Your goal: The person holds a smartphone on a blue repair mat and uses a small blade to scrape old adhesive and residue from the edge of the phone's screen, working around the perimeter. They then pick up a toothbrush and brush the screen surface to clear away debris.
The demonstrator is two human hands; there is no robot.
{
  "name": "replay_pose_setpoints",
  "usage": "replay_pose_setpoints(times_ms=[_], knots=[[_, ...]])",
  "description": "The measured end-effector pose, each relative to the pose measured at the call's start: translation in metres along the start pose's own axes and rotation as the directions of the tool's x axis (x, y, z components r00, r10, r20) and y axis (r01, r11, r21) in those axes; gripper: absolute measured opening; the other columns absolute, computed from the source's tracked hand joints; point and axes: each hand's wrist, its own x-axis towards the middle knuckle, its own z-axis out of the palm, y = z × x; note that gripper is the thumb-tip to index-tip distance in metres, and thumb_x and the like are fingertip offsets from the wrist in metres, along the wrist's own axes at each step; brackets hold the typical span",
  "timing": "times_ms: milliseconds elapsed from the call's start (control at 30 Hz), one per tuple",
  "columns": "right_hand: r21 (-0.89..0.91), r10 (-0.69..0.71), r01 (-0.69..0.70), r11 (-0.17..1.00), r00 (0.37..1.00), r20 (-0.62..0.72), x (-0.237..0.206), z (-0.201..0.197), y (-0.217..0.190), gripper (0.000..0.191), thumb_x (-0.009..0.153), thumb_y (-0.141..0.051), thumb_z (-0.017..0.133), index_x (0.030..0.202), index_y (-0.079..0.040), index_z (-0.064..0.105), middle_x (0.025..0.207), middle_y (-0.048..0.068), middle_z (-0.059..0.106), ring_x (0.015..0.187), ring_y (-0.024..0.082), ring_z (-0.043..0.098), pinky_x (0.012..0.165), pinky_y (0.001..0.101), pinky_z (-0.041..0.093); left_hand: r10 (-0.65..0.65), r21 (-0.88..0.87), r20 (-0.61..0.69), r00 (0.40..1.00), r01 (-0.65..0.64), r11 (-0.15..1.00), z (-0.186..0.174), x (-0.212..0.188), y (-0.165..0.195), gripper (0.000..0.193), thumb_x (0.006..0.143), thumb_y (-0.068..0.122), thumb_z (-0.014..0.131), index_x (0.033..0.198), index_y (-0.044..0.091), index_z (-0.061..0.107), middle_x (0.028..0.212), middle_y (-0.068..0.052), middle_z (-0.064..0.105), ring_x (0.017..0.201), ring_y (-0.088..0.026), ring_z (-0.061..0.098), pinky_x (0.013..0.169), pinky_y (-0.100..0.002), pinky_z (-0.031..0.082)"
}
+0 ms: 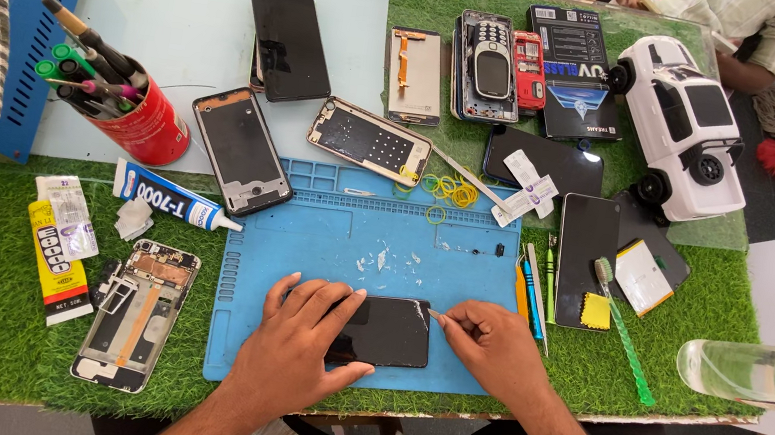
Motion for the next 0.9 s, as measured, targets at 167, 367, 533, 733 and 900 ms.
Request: replay_pose_setpoints(times_ms=[167, 367, 533, 733, 900], knots=[[0.014, 0.082, -0.081, 0.997, 0.996, -0.03, 0.006, 0.003, -0.002, 0.016, 0.089, -0.022, 0.074, 0.09, -0.006, 0.078, 0.068, 0.003, 0.071, 0.053, 0.01, 0.057, 0.047, 0.0284, 0.046, 0.001, -0.008, 0.008, 1.0, -0.001, 1.0, 0.001, 0.004, -0.001, 0.087, 0.075, 0.056, 0.083, 0.137, 0.002, 0.056, 0.126, -0.011, 0.053, 0.125, -0.029, 0.047, 0.115, -0.058, 0.021], [0.283, 0.031, 0.021, 0.959, 0.983, -0.178, 0.003, 0.009, 0.01, 0.015, 0.09, -0.019, 0.076, 0.092, -0.004, 0.078, 0.068, -0.002, 0.073, 0.06, 0.001, 0.06, 0.052, 0.0207, 0.049, 0.008, -0.007, -0.003, 1.0, -0.008, 1.0, -0.003, 0.006, 0.005, 0.084, 0.074, 0.055, 0.082, 0.135, 0.003, 0.056, 0.129, -0.011, 0.053, 0.128, -0.029, 0.047, 0.115, -0.06, 0.02], [0.371, 0.128, -0.029, 0.928, 0.961, -0.246, -0.012, 0.007, 0.025, 0.012, 0.09, -0.016, 0.076, 0.091, -0.004, 0.079, 0.063, -0.005, 0.064, 0.055, 0.0, 0.049, 0.048, 0.0211, 0.038, 0.052, -0.004, -0.046, 0.998, -0.052, 0.999, -0.008, 0.003, 0.009, 0.082, 0.077, 0.053, 0.08, 0.138, 0.005, 0.056, 0.129, -0.009, 0.054, 0.126, -0.026, 0.049, 0.115, -0.059, 0.021], [0.353, -0.022, 0.156, 0.923, 0.934, -0.357, -0.025, 0.024, 0.027, 0.007, 0.092, -0.011, 0.076, 0.09, -0.004, 0.076, 0.066, -0.005, 0.06, 0.057, 0.001, 0.047, 0.049, 0.0208, 0.036, 0.124, 0.111, -0.129, 0.984, -0.111, 0.988, -0.006, -0.014, 0.021, 0.078, 0.08, 0.053, 0.078, 0.14, 0.008, 0.059, 0.13, -0.004, 0.055, 0.124, -0.02, 0.05, 0.114, -0.056, 0.024], [0.278, -0.132, 0.256, 0.926, 0.908, -0.399, -0.042, 0.027, 0.027, 0.006, 0.092, -0.01, 0.076, 0.091, -0.004, 0.075, 0.069, -0.003, 0.062, 0.061, 0.004, 0.049, 0.052, 0.0215, 0.038, 0.097, 0.089, -0.091, 0.991, -0.089, 0.992, -0.007, -0.022, 0.02, 0.08, 0.079, 0.055, 0.079, 0.139, 0.007, 0.058, 0.131, -0.004, 0.055, 0.124, -0.021, 0.05, 0.113, -0.056, 0.023]])
